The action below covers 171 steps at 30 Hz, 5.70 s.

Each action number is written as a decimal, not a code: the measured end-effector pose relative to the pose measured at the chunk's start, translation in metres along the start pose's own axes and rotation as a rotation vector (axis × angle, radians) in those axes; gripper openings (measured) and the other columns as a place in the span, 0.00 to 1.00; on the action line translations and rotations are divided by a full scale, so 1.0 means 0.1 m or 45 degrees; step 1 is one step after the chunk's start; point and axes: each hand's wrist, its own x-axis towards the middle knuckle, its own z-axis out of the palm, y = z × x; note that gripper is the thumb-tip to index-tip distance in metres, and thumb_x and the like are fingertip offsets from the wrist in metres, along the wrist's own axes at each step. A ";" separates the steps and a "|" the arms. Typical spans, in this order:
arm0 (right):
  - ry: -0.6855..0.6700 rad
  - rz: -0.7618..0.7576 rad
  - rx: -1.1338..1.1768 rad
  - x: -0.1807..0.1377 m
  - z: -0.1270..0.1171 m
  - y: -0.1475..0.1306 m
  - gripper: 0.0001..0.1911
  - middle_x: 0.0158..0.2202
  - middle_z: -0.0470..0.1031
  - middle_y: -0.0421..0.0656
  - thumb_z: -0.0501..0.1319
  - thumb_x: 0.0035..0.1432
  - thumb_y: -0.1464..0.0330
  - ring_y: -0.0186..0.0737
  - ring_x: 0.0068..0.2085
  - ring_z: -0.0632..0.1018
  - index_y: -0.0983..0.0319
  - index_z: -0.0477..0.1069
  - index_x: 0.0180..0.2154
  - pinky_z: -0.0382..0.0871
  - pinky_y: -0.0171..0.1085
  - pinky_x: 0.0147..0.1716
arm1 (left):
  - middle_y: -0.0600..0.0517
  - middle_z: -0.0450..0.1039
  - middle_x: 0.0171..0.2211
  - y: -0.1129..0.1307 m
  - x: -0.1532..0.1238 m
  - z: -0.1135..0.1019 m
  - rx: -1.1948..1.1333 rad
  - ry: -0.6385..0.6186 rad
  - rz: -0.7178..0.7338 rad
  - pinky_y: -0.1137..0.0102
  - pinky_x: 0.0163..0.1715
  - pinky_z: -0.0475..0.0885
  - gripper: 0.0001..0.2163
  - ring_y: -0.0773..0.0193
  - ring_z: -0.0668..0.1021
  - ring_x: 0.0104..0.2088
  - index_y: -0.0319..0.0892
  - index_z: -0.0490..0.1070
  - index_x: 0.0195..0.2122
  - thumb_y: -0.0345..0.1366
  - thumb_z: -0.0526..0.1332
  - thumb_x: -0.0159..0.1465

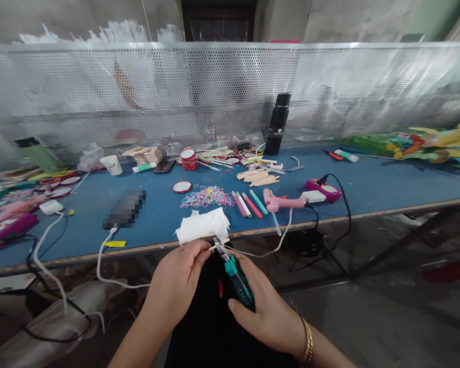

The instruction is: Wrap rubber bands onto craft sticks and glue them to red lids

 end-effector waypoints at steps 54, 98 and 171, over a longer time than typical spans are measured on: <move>-0.023 0.151 0.069 0.35 -0.19 0.04 0.32 0.61 0.72 0.52 0.62 0.55 0.67 0.53 0.58 0.77 0.61 0.63 0.62 0.78 0.46 0.52 | 0.52 0.79 0.36 -0.03 0.43 -0.12 0.153 0.083 0.196 0.67 0.37 0.68 0.13 0.58 0.79 0.37 0.45 0.72 0.40 0.39 0.49 0.76; -0.062 -0.259 -1.208 1.45 -1.17 -0.06 0.20 0.50 0.81 0.49 0.64 0.69 0.61 0.50 0.53 0.79 0.59 0.72 0.59 0.71 0.48 0.54 | 0.50 0.82 0.41 -0.11 0.69 -0.15 0.307 0.257 0.200 0.63 0.41 0.72 0.14 0.54 0.82 0.41 0.47 0.80 0.41 0.42 0.54 0.75; 0.534 0.236 0.650 0.97 0.01 0.20 0.16 0.36 0.81 0.44 0.64 0.66 0.55 0.38 0.36 0.78 0.60 0.80 0.38 0.72 0.36 0.37 | 0.51 0.81 0.41 -0.31 0.92 0.10 -0.358 0.436 0.531 0.75 0.31 0.78 0.09 0.68 0.80 0.30 0.52 0.84 0.47 0.37 0.69 0.66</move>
